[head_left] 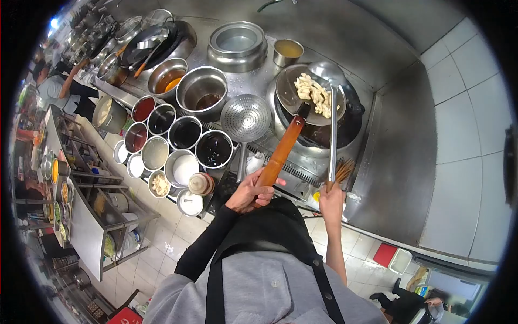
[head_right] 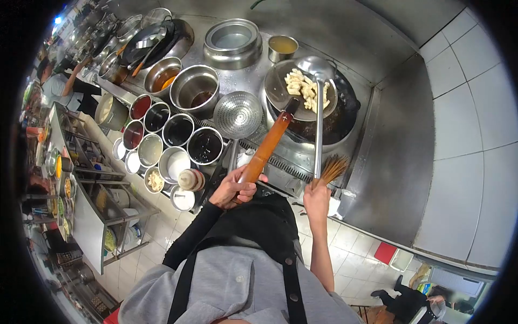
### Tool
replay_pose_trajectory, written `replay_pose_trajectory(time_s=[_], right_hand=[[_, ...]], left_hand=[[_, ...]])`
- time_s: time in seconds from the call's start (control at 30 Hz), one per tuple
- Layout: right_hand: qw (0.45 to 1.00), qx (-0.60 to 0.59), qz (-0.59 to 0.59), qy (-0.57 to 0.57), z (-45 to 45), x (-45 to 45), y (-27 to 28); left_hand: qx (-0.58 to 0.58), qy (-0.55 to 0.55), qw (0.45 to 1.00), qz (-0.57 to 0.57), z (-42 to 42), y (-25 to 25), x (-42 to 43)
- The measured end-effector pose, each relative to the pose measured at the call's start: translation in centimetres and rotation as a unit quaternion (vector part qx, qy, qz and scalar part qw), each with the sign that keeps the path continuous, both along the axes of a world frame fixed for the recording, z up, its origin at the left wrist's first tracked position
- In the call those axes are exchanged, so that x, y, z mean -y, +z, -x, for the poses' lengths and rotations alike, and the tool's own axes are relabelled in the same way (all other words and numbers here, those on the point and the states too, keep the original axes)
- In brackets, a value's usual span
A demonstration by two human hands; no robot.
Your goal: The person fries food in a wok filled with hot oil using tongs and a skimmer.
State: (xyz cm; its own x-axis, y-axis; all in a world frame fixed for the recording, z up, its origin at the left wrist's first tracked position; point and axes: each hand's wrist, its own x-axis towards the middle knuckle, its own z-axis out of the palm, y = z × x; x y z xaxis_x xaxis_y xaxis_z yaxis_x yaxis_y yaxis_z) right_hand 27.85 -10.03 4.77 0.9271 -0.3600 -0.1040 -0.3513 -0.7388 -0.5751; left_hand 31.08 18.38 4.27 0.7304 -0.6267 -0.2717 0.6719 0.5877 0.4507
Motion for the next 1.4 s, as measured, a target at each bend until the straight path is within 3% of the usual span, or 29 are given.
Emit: replay_pose_trajectory(time_s=[0.1,0.2,0.23,0.37,0.47,0.5,0.6,0.63,0.7,0.77,0.87,1.03,1.17,1.27,1.4], right_hand=[[0.999,-0.022,-0.020,0.016,-1.6,1.1,-2.3],[0.999,-0.039,-0.026,0.014,-0.7,0.1,3.0],[0.999,0.004,0.009,0.037,0.3,0.2,1.9],[0.990,-0.065,-0.122,-0.025,3.1,-0.3,-1.7],[0.995,-0.018,-0.075,0.059,2.0,0.1,-1.8],[0.989,-0.062,-0.133,0.021,2.0,-0.4,0.2],[0.990,-0.066,-0.126,-0.022,4.0,-1.4,3.2],[0.995,0.072,-0.060,0.044,4.9,-0.9,1.5],[0.986,-0.019,-0.164,-0.039,5.9,-0.4,0.4],[0.938,-0.091,-0.320,-0.100,5.4,-0.5,0.9],[0.929,-0.088,-0.354,-0.060,3.7,1.3,1.3],[0.929,-0.059,-0.347,-0.112,5.5,0.1,3.4],[0.827,-0.127,-0.536,-0.112,5.2,1.3,3.1],[0.884,-0.083,-0.451,-0.092,4.6,0.9,4.2],[0.941,-0.045,-0.323,-0.090,3.7,0.8,1.7]], left_hand=[[0.003,-0.006,1.000,0.011,-0.1,-0.2,-0.2],[-0.021,0.010,0.998,0.060,-0.4,-0.1,-0.4],[-0.015,0.010,0.999,0.042,-0.5,-0.4,-0.3],[-0.009,-0.001,1.000,0.010,-0.6,-0.8,0.1],[-0.015,-0.008,0.999,0.039,-0.9,-0.4,0.1],[-0.021,-0.007,0.998,0.057,-0.9,-0.9,0.1],[-0.019,-0.006,0.998,0.052,-0.6,-1.5,0.4],[-0.020,-0.008,0.999,0.050,-0.8,-1.5,0.4],[-0.021,-0.004,0.998,0.061,-1.1,-1.0,0.6],[-0.031,-0.004,0.996,0.083,-1.1,-0.8,0.7],[-0.026,-0.007,0.997,0.066,-1.0,-0.6,1.1],[-0.018,-0.020,0.999,0.039,-1.2,-1.0,1.5],[0.006,-0.034,0.999,0.010,-1.3,-0.6,1.4],[0.003,-0.017,1.000,0.010,-1.1,-0.8,1.5],[0.016,-0.018,1.000,-0.017,-0.5,-0.3,1.0]])
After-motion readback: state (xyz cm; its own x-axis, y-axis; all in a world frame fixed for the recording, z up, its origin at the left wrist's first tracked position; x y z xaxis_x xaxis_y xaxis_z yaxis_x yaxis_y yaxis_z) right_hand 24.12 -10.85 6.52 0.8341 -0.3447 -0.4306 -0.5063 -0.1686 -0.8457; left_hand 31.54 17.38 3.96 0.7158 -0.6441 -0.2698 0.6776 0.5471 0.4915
